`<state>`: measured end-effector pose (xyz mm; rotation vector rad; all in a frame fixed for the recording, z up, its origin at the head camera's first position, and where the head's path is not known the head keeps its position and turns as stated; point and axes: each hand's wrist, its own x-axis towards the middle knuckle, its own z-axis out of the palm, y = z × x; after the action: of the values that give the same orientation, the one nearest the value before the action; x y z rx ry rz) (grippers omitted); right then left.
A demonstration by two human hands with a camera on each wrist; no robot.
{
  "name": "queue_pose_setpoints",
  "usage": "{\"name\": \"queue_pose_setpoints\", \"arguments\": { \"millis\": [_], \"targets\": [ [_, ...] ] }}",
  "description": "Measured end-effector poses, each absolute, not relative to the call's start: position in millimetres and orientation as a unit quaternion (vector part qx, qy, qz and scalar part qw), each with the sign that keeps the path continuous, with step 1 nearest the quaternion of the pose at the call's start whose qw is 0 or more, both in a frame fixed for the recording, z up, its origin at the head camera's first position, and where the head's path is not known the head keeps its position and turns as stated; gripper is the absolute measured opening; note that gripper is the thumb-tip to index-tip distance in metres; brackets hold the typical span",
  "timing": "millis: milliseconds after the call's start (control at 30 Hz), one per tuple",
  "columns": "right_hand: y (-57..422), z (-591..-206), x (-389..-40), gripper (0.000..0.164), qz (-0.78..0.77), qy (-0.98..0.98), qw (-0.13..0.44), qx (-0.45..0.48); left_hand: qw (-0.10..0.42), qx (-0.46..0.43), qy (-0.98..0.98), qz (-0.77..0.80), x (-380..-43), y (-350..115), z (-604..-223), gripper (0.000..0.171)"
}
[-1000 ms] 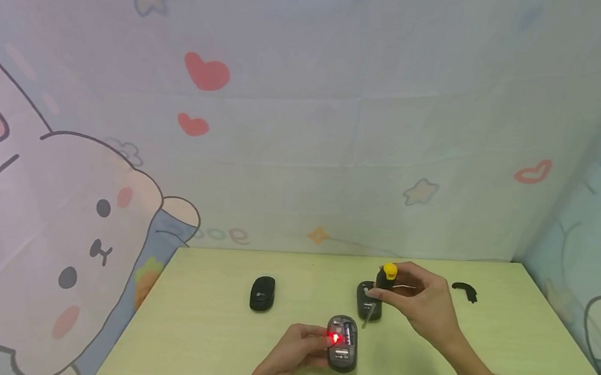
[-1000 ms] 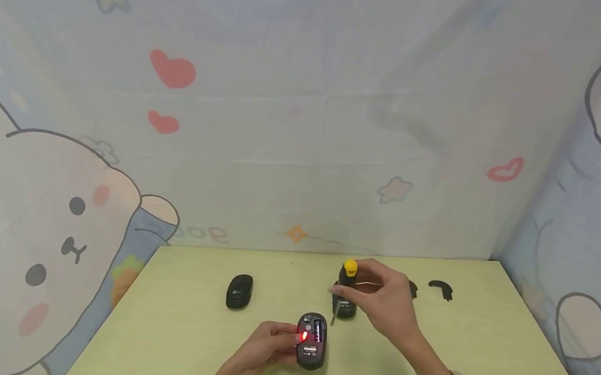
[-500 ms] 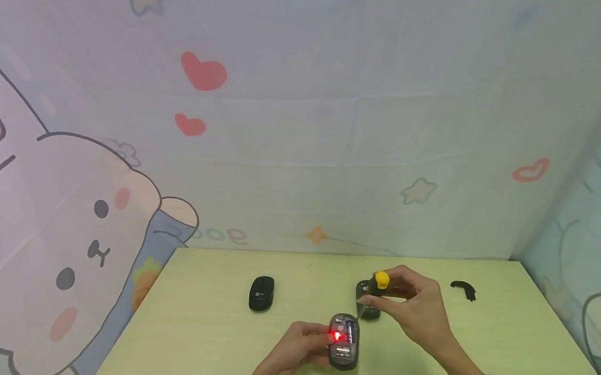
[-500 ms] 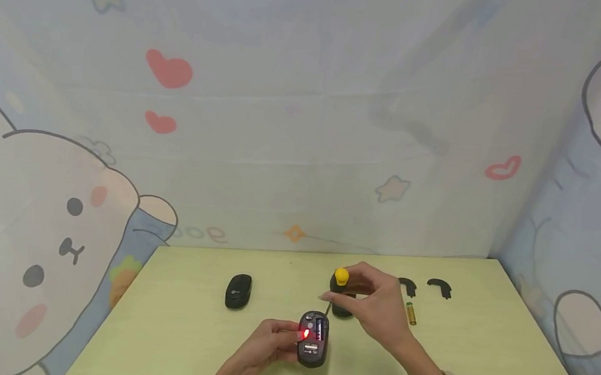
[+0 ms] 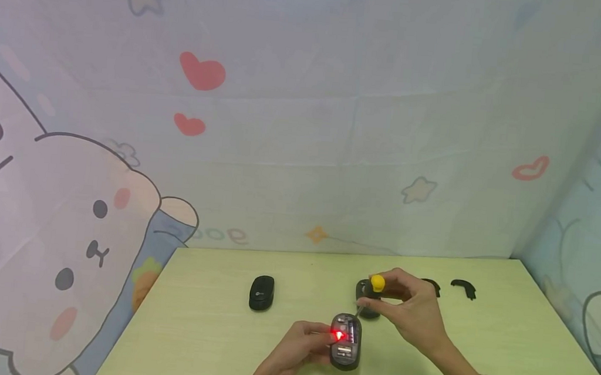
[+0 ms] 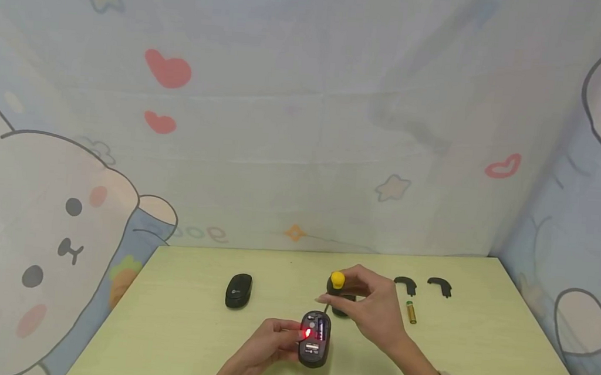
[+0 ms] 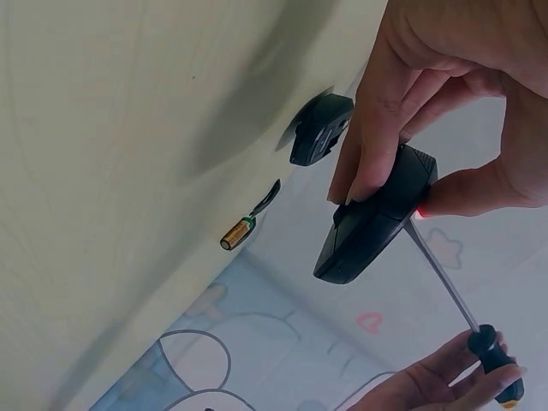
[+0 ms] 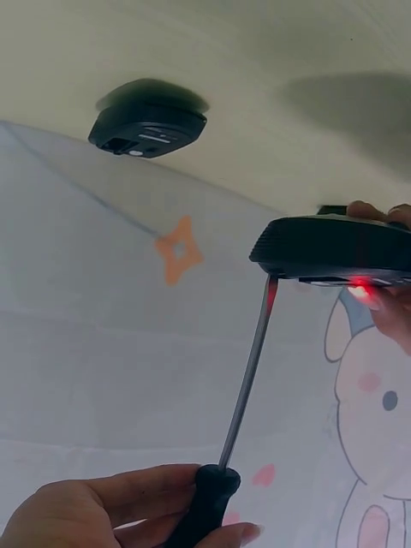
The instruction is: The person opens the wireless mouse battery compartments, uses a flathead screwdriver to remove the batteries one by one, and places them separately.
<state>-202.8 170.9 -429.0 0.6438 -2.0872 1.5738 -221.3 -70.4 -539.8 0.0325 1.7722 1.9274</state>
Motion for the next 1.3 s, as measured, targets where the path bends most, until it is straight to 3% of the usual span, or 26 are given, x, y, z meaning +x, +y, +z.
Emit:
{"name": "queue_pose_setpoints", "arguments": {
  "millis": [167, 433, 567, 733, 1000, 1233, 1300],
  "targets": [
    [168.7, -432.2, -203.4, 0.038, 0.538, -0.772, 0.235, 0.243, 0.267, 0.011, 0.657, 0.705, -220.5, -70.0, -539.4, 0.034],
    [166.9, -441.5, -211.7, 0.075, 0.467, -0.767, 0.325, 0.297, 0.272, 0.014, 0.663, 0.698, -216.9, -69.0, -536.2, 0.034],
    [167.3, -444.1, -213.3, 0.08, 0.452, -0.759, 0.351, 0.31, 0.268, 0.012, 0.666, 0.696, -216.9, -69.0, -534.6, 0.034],
    [169.9, -443.9, -215.6, 0.074, 0.433, -0.755, 0.351, 0.345, 0.27, 0.016, 0.667, 0.694, -216.7, -69.1, -535.8, 0.033],
    [174.9, -441.8, -212.3, 0.075, 0.445, -0.768, 0.285, 0.361, 0.277, 0.031, 0.649, 0.708, -216.4, -68.8, -541.4, 0.036],
    [175.3, -441.1, -209.9, 0.049, 0.465, -0.746, 0.272, 0.391, 0.265, 0.058, 0.639, 0.72, -216.6, -68.7, -540.6, 0.038],
    [175.8, -440.5, -209.8, 0.048, 0.464, -0.74, 0.27, 0.406, 0.264, 0.058, 0.638, 0.721, -217.8, -68.5, -539.4, 0.037]
  ]
}}
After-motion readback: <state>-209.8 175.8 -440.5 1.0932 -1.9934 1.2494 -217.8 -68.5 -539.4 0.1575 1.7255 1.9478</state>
